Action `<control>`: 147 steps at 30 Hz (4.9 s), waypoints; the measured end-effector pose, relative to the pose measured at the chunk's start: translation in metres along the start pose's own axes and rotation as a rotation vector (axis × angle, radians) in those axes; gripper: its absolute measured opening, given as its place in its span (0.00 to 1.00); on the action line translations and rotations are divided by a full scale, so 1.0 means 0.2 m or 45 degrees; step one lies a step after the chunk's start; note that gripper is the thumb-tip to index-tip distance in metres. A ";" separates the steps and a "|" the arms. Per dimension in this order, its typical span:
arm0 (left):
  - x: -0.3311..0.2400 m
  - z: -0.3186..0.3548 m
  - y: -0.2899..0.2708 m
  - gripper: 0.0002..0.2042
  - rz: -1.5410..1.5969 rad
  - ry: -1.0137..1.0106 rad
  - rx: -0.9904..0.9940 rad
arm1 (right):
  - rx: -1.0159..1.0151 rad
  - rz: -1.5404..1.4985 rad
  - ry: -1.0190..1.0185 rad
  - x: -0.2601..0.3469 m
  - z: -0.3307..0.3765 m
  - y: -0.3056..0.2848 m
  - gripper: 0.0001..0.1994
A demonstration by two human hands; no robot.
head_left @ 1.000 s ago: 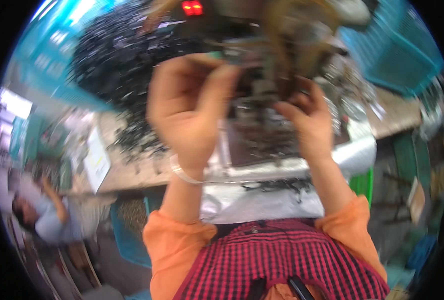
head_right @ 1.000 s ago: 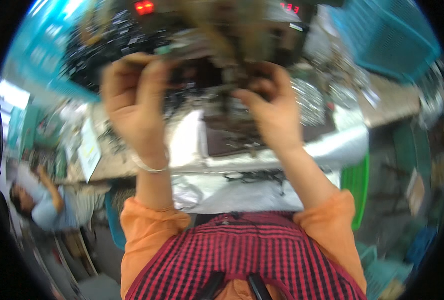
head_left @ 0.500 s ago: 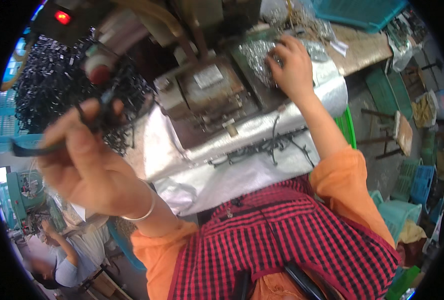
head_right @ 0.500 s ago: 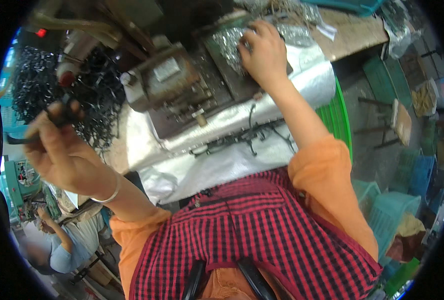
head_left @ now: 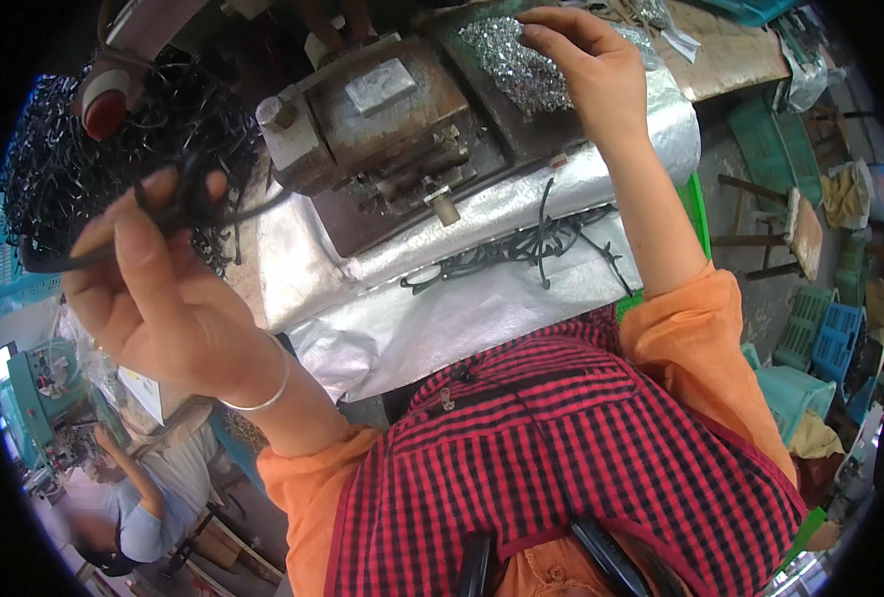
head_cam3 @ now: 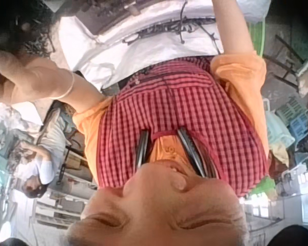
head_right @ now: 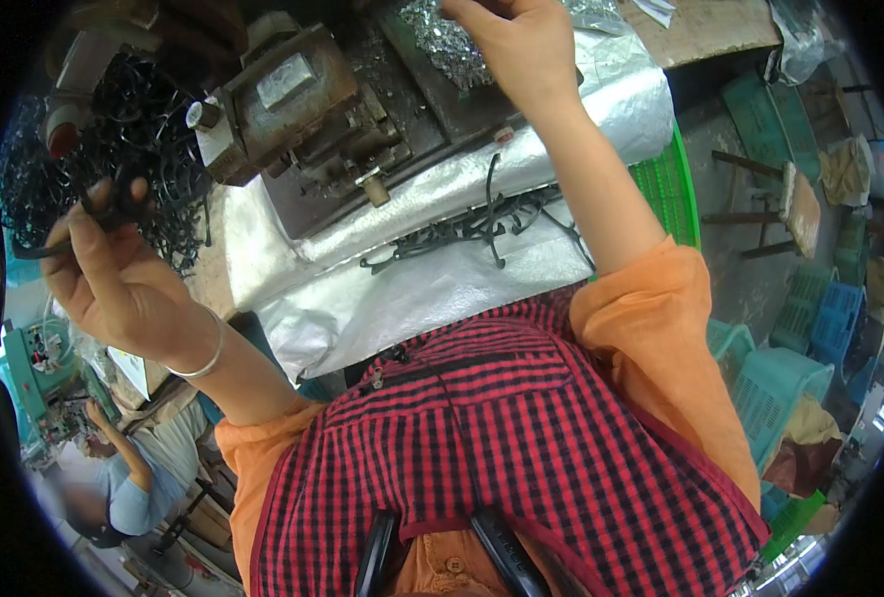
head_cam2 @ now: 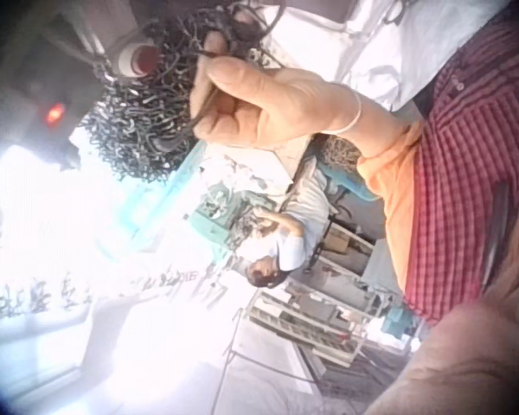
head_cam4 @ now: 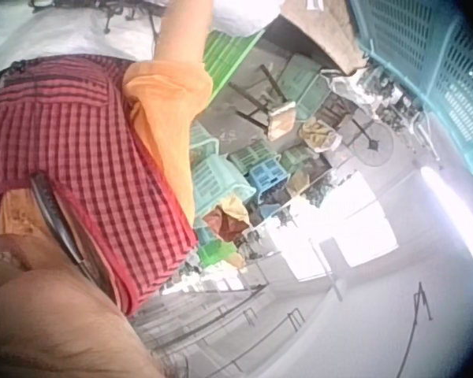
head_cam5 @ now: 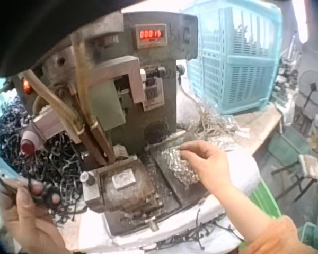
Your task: The person repeatedly picks small metal pins and black wire segments, inserts them into a press machine, and removes the assembled components. The finished items accumulate on the work surface while the person continues the cycle.
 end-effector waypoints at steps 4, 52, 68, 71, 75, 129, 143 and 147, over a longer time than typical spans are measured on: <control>-0.02 0.06 0.01 0.05 0.015 -0.025 -0.102 | 0.131 -0.033 -0.250 0.29 0.15 0.18 0.07; 0.11 0.10 0.41 0.11 -0.400 0.582 0.590 | -0.007 0.835 -0.658 -0.26 0.67 0.05 0.07; 0.11 0.11 -0.52 0.04 -1.535 -0.041 0.053 | -0.001 0.317 -0.251 0.13 0.33 -0.02 0.06; 0.34 0.00 -0.54 0.03 -1.742 -0.094 0.372 | 0.074 0.214 -0.241 0.16 0.19 0.09 0.07; 0.68 -0.03 -0.57 0.14 -2.008 -0.505 0.270 | 0.056 0.325 -0.128 0.13 0.15 0.12 0.09; 0.00 0.01 0.33 0.09 -0.488 0.451 0.916 | -0.237 0.562 -0.447 -0.10 -0.02 -0.09 0.06; 0.20 0.09 -0.48 0.08 -1.910 -0.204 0.329 | -0.015 0.300 -0.330 0.05 0.13 0.05 0.07; 0.61 0.33 -0.59 0.08 -1.960 -0.515 0.416 | -0.051 0.322 -0.182 0.02 0.10 0.08 0.07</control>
Point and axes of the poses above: each hand's wrist, its own z-axis away from the middle knuckle, its own y-axis out of the palm, x = y × z, the point moved 1 cm from there along -z, towards the middle knuckle, and after that the axes turned 9 degrees about y, right-handed, at the moved point
